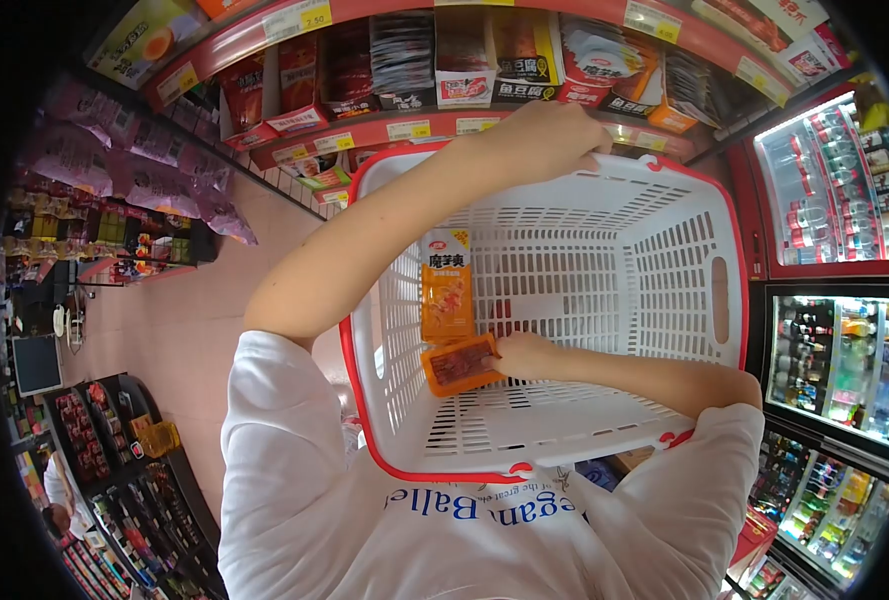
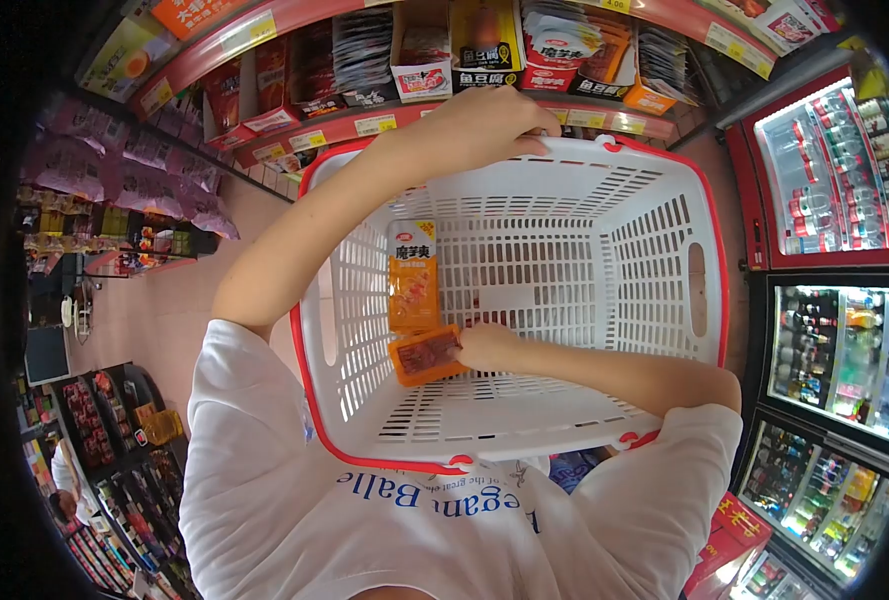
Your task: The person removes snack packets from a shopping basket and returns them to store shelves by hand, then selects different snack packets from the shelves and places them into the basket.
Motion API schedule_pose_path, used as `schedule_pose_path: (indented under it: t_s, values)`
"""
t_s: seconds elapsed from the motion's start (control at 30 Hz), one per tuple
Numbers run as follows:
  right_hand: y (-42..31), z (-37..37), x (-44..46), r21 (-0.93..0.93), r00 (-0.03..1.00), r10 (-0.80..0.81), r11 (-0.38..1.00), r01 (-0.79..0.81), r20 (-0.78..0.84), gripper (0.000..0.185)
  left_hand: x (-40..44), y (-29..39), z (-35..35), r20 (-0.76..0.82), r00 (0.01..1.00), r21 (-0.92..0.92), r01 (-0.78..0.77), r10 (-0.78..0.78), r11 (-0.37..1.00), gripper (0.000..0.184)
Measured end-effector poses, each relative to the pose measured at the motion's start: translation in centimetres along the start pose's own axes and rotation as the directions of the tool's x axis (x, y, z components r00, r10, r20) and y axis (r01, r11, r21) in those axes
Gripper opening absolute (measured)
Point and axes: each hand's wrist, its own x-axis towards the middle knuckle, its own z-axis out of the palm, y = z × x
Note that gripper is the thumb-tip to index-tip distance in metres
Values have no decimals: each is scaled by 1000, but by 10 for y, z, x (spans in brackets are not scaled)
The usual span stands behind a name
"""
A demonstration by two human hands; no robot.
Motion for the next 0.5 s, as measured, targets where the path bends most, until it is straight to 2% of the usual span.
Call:
schedule_pose_path:
  t_s: [0.07, 0.2, 0.27, 0.3, 0.33, 0.37, 0.43, 0.5]
  values:
    - [-4, -7, -1, -16, 999, -2, 1000, 2, 39, 45, 0, 1, -1, 11, 1000, -6, 14, -14, 1000, 19]
    - [0, -14, -1, -125, 997, -74, 989, 73, -5, 47, 1, 0, -2, 30, 1000, 1, -1, 0, 1000, 19]
    - [-9, -38, -6, -346, 986, -133, 925, 160, 99, 51, 1, -2, -1, 23, 1000, -11, -1, 1, 1000, 20]
    - [-17, -57, -9, -350, 988, -131, 924, 153, 88, 51, 1, -3, -1, 20, 1000, -29, 7, -6, 1000, 20]
    - [-42, -93, -23, -334, 962, -28, 935, 121, 271, 52, 1, -4, 0, 20, 1000, -22, -3, 4, 1000, 20]
    - [-59, -126, -35, -323, 894, 71, 943, 85, 443, 52, 1, -5, 0, 8, 1000, -38, -19, 19, 999, 21]
    - [-58, -173, -55, -46, 896, -163, 979, 199, 413, 45, 1, -7, -1, -16, 999, -28, -44, 43, 999, 23]
    - [-61, -222, -91, 143, 905, -348, 936, 322, 244, 34, 0, -10, -2, -6, 999, -25, -42, 42, 999, 22]
